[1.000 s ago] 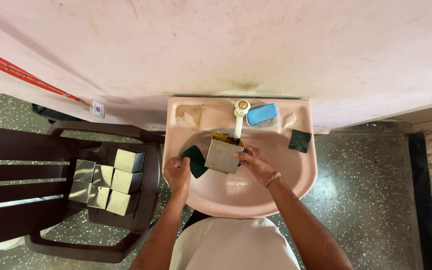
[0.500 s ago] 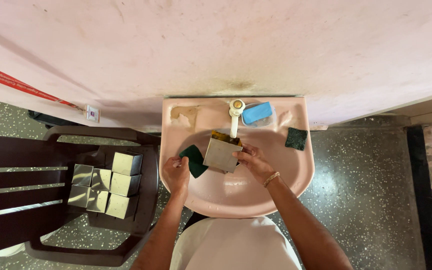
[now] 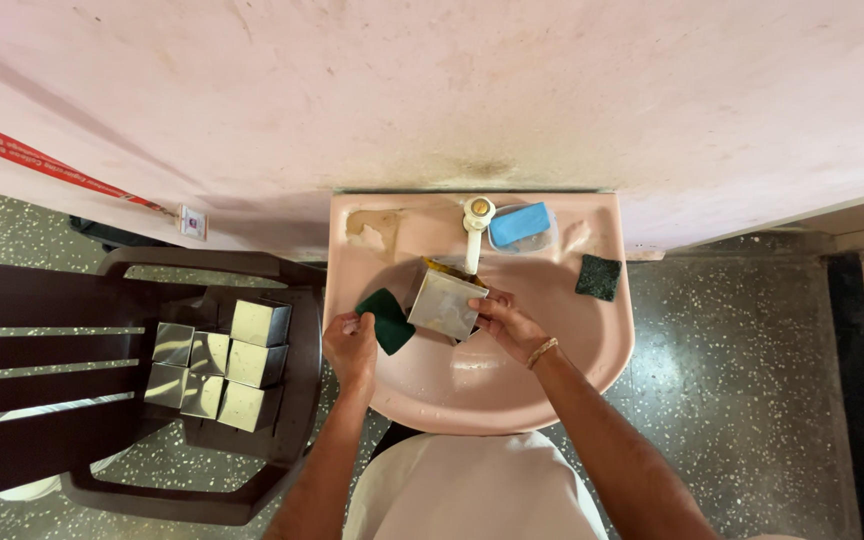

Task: The person scrubs a small metal container with a green sponge under running water in a pink sink, rinses it, and places it on a nearby chair. The person repeats this process with a second container.

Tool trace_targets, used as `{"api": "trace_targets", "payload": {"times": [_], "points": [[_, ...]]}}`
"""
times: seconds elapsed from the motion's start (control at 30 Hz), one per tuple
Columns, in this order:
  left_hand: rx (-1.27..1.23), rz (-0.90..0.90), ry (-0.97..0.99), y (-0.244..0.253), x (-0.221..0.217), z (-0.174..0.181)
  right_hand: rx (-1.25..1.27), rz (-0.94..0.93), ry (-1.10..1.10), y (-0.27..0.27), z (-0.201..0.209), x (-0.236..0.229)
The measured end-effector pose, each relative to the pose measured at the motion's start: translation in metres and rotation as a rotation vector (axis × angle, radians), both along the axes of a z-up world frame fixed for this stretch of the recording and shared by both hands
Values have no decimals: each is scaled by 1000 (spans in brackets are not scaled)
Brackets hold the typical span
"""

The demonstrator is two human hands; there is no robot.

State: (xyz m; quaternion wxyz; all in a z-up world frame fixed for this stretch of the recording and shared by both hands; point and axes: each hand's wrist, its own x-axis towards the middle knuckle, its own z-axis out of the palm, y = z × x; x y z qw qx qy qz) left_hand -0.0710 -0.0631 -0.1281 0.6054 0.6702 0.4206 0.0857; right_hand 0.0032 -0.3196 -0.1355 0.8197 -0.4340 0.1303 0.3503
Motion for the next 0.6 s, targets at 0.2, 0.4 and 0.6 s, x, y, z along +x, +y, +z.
{"api": "trace_targets", "payload": {"times": [0.2,0.4,0.6], "points": [[4,6,38,-2,-2,-4,-145,23,-69,-7,2,-6],[62,-19,16,-3,2,0,-499,90,-335,-19,17,-30],[108,-70,160,-5,4,-2,-948,115,-812,-56,66,-56]]}}
